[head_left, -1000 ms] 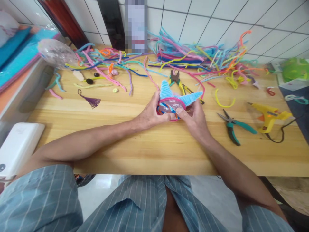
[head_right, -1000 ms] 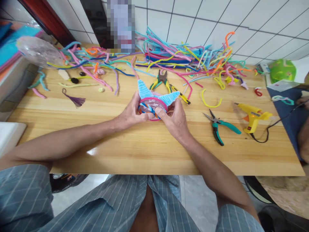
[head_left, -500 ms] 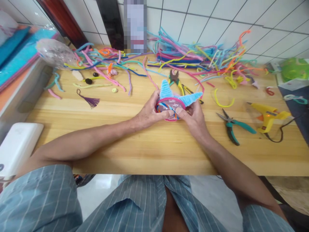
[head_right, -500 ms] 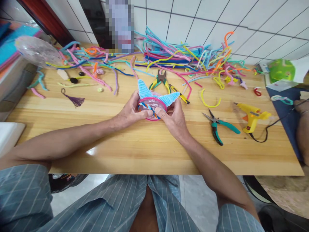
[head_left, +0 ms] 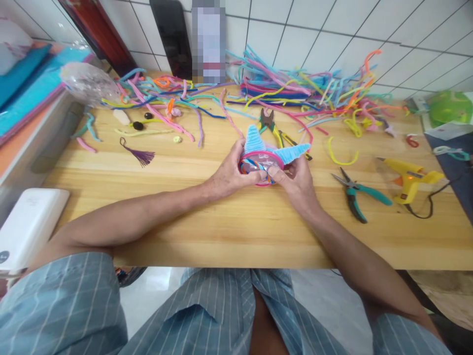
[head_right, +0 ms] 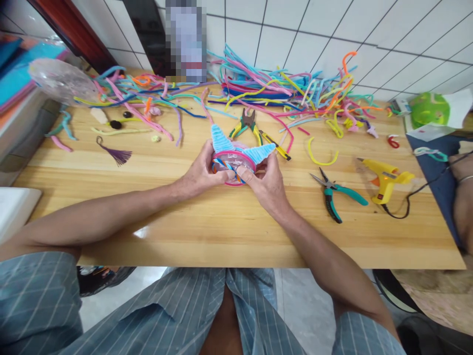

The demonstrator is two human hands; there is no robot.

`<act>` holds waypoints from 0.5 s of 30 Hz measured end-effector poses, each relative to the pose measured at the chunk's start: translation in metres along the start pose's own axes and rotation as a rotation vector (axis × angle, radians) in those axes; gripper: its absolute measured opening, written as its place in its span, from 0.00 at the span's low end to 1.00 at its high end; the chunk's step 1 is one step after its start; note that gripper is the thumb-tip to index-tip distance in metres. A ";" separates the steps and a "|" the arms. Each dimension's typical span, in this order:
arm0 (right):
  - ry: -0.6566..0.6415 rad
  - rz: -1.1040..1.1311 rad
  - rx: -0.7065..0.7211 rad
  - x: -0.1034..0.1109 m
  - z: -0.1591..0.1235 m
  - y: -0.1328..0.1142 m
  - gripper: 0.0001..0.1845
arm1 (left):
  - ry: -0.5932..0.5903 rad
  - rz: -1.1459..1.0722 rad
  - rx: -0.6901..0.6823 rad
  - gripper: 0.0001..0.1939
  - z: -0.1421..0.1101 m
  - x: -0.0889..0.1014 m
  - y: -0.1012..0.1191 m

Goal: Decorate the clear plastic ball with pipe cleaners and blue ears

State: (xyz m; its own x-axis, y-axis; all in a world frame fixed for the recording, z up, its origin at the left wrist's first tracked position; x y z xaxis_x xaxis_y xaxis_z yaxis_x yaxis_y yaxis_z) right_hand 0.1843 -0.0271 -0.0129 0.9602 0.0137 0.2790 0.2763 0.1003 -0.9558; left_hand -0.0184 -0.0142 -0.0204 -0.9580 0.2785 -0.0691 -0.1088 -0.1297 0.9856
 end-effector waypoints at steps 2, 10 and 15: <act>0.016 -0.008 0.005 0.001 0.000 -0.001 0.42 | -0.004 -0.024 -0.003 0.48 0.000 -0.001 -0.003; 0.033 0.015 -0.024 -0.001 -0.004 0.002 0.43 | 0.000 0.015 0.029 0.49 -0.004 -0.003 -0.002; 0.008 -0.001 -0.033 -0.006 -0.004 0.002 0.43 | 0.020 0.021 0.059 0.46 -0.005 0.000 0.002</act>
State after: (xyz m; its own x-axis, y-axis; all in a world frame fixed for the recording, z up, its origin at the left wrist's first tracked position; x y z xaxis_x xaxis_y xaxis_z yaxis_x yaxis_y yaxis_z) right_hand 0.1788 -0.0309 -0.0165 0.9601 0.0056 0.2796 0.2786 0.0678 -0.9580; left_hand -0.0203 -0.0188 -0.0195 -0.9651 0.2571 -0.0505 -0.0731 -0.0791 0.9942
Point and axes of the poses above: each hand's wrist, its own z-axis towards the middle knuckle, its own x-axis out of the back of the hand, y = z × x, the point moved 3 cm from there along z, towards the middle knuckle, and after that the axes turned 2 degrees about y, right-handed, at the moved point
